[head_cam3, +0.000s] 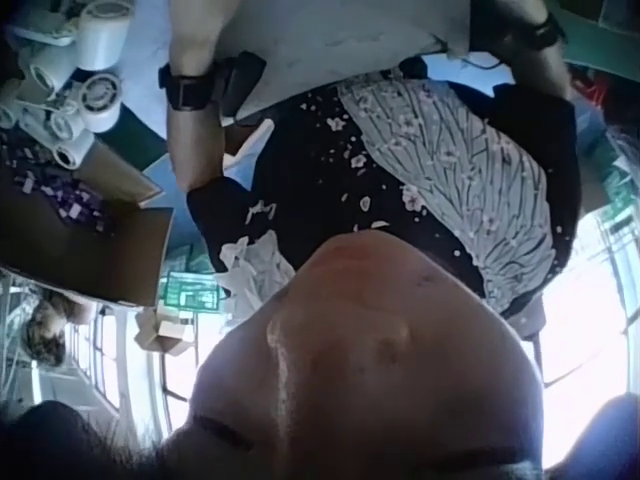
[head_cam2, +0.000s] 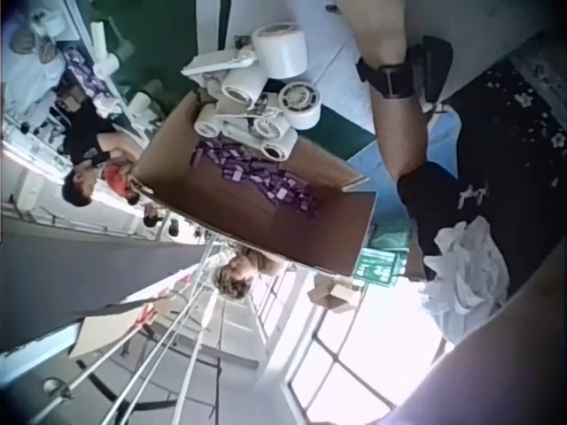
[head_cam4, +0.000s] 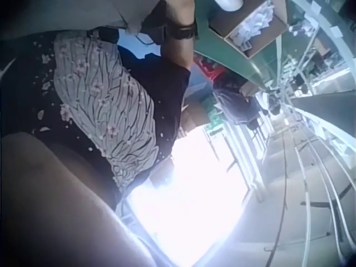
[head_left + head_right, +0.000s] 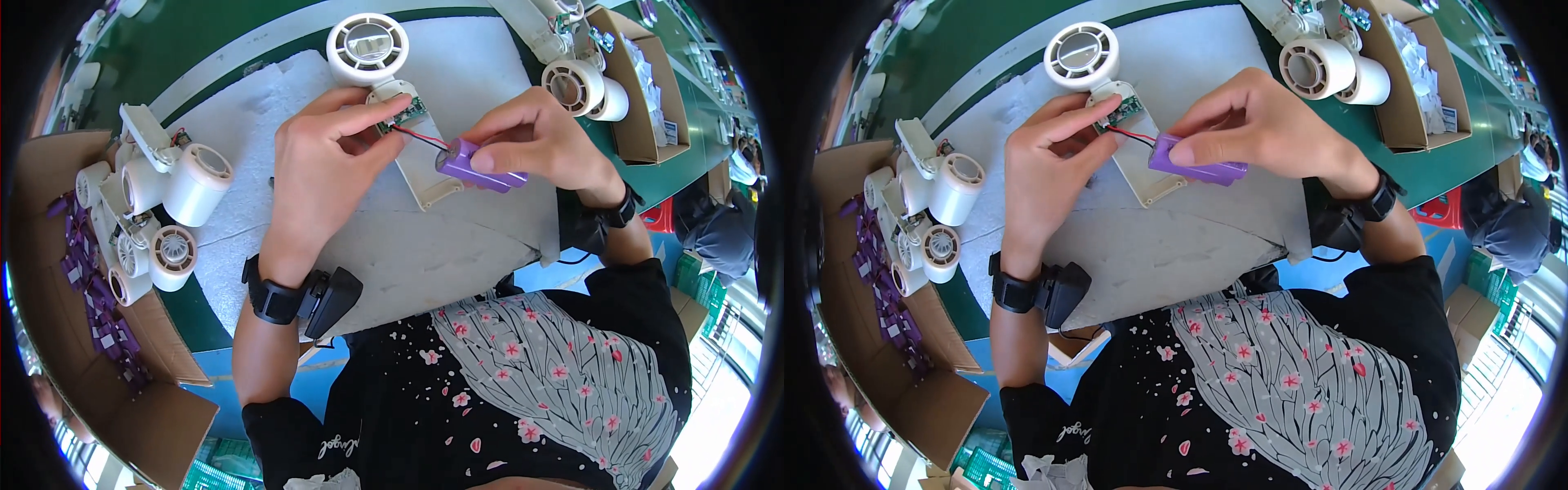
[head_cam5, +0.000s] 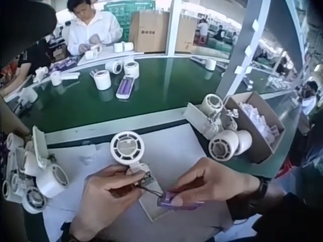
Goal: The person assembles a handheld fan by connecting a battery pack to a circuit board and fitting them into the plastic housing. After testing the fan, they set it aside and retrieve another battery pack to repeat the process.
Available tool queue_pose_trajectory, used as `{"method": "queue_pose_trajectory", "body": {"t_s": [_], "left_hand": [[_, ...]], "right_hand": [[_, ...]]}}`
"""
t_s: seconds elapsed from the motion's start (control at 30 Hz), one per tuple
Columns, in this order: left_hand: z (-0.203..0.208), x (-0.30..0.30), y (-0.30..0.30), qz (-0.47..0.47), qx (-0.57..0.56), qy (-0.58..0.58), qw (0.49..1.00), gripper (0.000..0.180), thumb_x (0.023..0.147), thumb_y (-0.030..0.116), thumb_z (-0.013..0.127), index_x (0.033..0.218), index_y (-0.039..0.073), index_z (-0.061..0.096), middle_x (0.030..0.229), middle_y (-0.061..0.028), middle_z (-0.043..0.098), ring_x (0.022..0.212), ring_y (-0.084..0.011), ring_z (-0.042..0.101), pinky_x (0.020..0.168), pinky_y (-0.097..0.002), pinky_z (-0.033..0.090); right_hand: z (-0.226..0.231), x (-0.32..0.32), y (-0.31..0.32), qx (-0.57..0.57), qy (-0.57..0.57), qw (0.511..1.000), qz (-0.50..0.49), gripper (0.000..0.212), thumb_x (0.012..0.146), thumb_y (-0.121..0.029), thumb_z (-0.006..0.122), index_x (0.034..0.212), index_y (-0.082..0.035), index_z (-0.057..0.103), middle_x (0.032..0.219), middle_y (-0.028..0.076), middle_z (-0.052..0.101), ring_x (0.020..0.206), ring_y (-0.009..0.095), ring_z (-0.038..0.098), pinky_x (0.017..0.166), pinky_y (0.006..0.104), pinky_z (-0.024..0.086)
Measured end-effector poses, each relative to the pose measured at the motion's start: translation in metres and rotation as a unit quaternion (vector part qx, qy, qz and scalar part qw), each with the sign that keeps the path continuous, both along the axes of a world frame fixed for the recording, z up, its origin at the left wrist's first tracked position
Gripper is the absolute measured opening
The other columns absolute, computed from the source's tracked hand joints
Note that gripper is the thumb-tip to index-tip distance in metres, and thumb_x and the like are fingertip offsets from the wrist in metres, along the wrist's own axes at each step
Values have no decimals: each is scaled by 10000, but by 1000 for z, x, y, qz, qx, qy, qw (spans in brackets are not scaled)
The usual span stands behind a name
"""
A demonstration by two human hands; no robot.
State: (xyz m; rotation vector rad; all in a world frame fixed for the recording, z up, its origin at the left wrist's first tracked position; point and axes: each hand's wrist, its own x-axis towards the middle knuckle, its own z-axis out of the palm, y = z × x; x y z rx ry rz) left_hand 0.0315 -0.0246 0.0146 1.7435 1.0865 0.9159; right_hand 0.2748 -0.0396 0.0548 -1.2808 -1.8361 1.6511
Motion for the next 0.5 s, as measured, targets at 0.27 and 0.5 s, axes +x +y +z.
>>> {"method": "queue_pose_trajectory", "body": {"t_s": [0.27,0.5], "left_hand": [[0,2,-2,8,47,22,999,330,723,22,742,1042,110,738,963,-83,683,618,-114,642,579,-218,513],[1,5,-5,22,96,26,995,295,708,24,729,998,79,742,902,-78,686,578,-118,631,553,-221,505]], "right_hand": [[17,-3,-5,-274,209,938,-39,717,798,2,655,1432,-14,321,1096,170,601,855,251,683,714,350,595],[13,-1,-9,-228,219,949,10,888,638,-58,783,1414,-41,353,1164,163,539,968,270,646,774,362,574]]}}
